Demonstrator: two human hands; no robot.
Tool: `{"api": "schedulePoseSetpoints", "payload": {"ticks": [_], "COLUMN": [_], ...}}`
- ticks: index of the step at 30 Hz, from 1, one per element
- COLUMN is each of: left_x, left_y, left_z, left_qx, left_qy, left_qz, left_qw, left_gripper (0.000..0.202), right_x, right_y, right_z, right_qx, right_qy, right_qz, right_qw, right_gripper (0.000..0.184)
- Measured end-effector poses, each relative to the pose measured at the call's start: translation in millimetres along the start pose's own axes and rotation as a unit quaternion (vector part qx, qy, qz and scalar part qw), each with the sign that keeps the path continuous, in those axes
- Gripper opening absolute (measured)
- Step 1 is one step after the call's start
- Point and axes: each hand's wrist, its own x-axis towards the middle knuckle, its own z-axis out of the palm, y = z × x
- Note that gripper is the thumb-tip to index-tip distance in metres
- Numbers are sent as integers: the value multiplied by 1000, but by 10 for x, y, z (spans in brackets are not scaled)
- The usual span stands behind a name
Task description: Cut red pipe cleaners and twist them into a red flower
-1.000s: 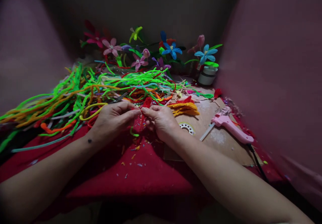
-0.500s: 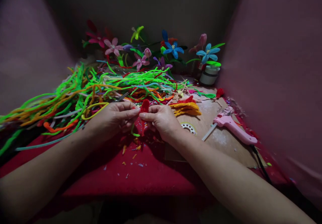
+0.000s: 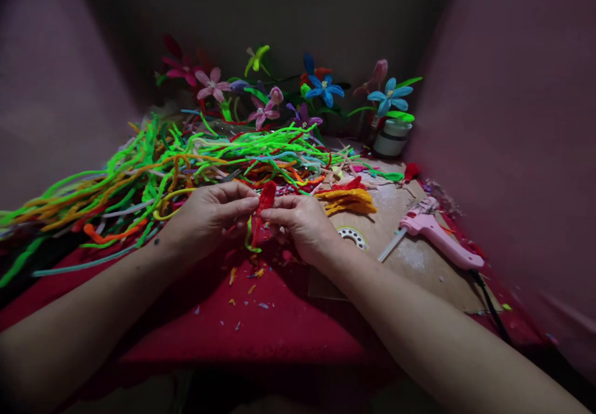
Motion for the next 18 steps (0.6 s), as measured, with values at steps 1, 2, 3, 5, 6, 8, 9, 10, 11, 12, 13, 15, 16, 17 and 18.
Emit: {"api": "schedulePoseSetpoints", "payload": {"ticks": [1, 2, 3, 5, 6, 8, 9, 10, 11, 12, 13, 15, 16, 17, 18], "left_x": [-5, -9, -12, -18, -19, -20, -18, -16, -12, -8, -4, 1, 0, -3, -8], "left_y": [5, 11, 18, 33, 40, 45, 42, 35, 24, 10, -6, -32, -40, -41, -38], "left_z": [2, 4, 6, 11, 14, 21, 24, 25, 23, 20, 16, 9, 10, 15, 24], "left_qx": [9, 17, 23, 41, 50, 64, 67, 66, 60, 51, 41, 18, 8, 5, 11], "left_qy": [-4, -8, -11, -13, -10, 5, 16, 26, 31, 29, 21, -11, -26, -36, -37], "left_qz": [-1, -2, -3, -5, -4, 3, 7, 11, 14, 15, 13, -1, -9, -14, -9], "left_qw": [1000, 1000, 1000, 999, 999, 998, 998, 997, 998, 998, 999, 1000, 1000, 999, 999], "left_gripper": [19, 20, 21, 23, 23, 22, 21, 20, 19, 19, 19, 20, 21, 21, 19], "right_x": [3, 5, 6, 5, 3, -5, -9, -12, -16, -19, -21, -24, -24, -24, -22], "right_y": [5, 9, 11, 11, 10, 7, 6, 5, 5, 5, 5, 7, 7, 8, 7], "right_z": [-4, -6, -6, 0, 3, 10, 13, 14, 15, 15, 16, 18, 20, 23, 26], "right_qx": [-16, -31, -42, -57, -60, -61, -61, -63, -70, -78, -87, -102, -107, -110, -110], "right_qy": [2, 7, 15, 24, 24, 20, 18, 18, 20, 23, 27, 33, 36, 37, 38], "right_qz": [-2, -2, -1, 3, 5, 7, 8, 9, 10, 12, 13, 14, 13, 11, 9], "right_qw": [1000, 999, 999, 998, 998, 998, 998, 998, 997, 997, 996, 994, 994, 993, 993], "right_gripper": [14, 14, 13, 13, 12, 10, 10, 11, 13, 15, 18, 24, 26, 28, 29]}}
